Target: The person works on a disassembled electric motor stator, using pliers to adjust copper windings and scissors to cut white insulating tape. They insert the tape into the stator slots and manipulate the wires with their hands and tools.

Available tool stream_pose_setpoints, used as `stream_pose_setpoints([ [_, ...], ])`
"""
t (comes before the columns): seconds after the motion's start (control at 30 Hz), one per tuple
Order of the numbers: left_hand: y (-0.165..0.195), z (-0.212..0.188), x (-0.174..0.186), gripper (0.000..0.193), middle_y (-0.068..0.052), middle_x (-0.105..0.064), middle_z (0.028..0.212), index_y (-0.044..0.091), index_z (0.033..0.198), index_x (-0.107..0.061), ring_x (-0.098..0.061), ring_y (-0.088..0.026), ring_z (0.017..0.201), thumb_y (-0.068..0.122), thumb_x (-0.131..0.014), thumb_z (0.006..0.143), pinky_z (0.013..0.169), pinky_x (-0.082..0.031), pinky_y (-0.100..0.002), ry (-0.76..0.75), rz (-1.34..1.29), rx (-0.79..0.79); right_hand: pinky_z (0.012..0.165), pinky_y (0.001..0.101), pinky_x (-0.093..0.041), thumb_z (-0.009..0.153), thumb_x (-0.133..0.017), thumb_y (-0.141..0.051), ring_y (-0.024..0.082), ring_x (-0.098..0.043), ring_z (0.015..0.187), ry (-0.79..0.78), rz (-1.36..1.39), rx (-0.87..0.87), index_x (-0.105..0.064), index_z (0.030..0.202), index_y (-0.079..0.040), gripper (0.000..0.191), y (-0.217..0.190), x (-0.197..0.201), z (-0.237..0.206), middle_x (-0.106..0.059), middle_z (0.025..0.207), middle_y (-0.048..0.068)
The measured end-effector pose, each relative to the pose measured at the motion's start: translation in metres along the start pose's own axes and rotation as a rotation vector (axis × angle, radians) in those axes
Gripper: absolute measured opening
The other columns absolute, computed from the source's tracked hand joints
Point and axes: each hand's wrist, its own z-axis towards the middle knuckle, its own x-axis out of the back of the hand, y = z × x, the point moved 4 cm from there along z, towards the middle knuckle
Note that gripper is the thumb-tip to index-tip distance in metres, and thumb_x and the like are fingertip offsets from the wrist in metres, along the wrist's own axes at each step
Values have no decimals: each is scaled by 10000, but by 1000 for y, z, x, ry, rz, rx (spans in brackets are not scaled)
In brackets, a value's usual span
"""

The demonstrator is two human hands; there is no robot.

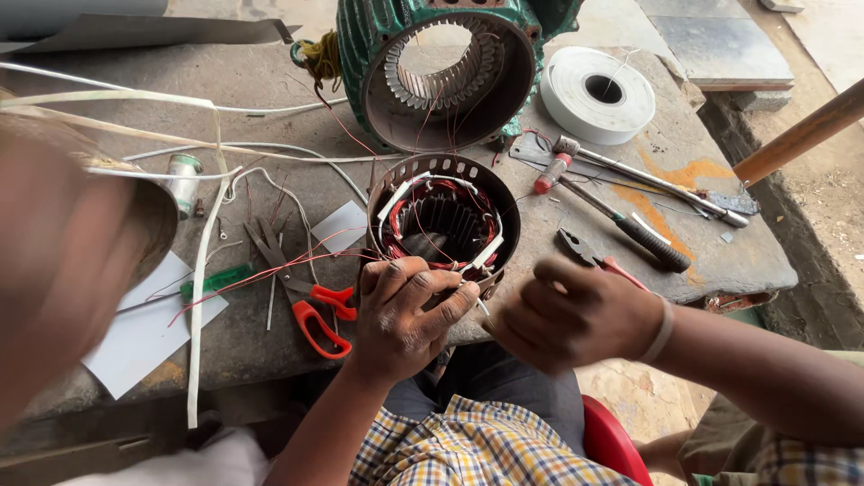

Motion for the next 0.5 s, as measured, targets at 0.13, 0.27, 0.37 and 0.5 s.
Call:
stream_pose_setpoints([
  [0.13, -1, -6, -2, 182, 59, -705, 1074, 226, 1123, -755, -579, -182, 1033, 243, -699, 951, 890, -393, -390, -24, -15, -5, 621, 326, -440, 922, -783, -397, 147, -484, 594, 20, 112, -151, -621, 687, -171, 364, 1, -1, -6, -509, 636, -15],
  [0.27, -3, -12, -13, 199, 9, -683, 1197, 203, 1247, -714, -622, -157, 1123, 194, -685, 1050, 959, -503, -321, -4, -454, 244, 675, 434, -433, 842, -749, -365, 248, -584, 678, 301, 208, -352, -685, 754, -160, 232, -8, -14, -12, -646, 704, 86],
  [0.37, -8, -12, -17, 216, 46, -706, 1132, 213, 1217, -724, -611, -139, 1021, 179, -690, 1006, 878, -460, -346, -78, -435, 212, 571, 314, -356, 832, -823, -384, 109, -438, 504, 260, 319, -485, -595, 639, -202, 349, -24, -15, -20, -504, 556, -50],
  [0.5, -3, -10, 2, 220, 56, -709, 1072, 221, 1137, -753, -573, -179, 1031, 171, -723, 926, 902, -391, -389, 10, -39, -4, 571, 328, -346, 802, -817, -381, 120, -424, 507, 363, 325, -690, -581, 651, -190, 339, -29, -22, -16, -542, 578, -31],
])
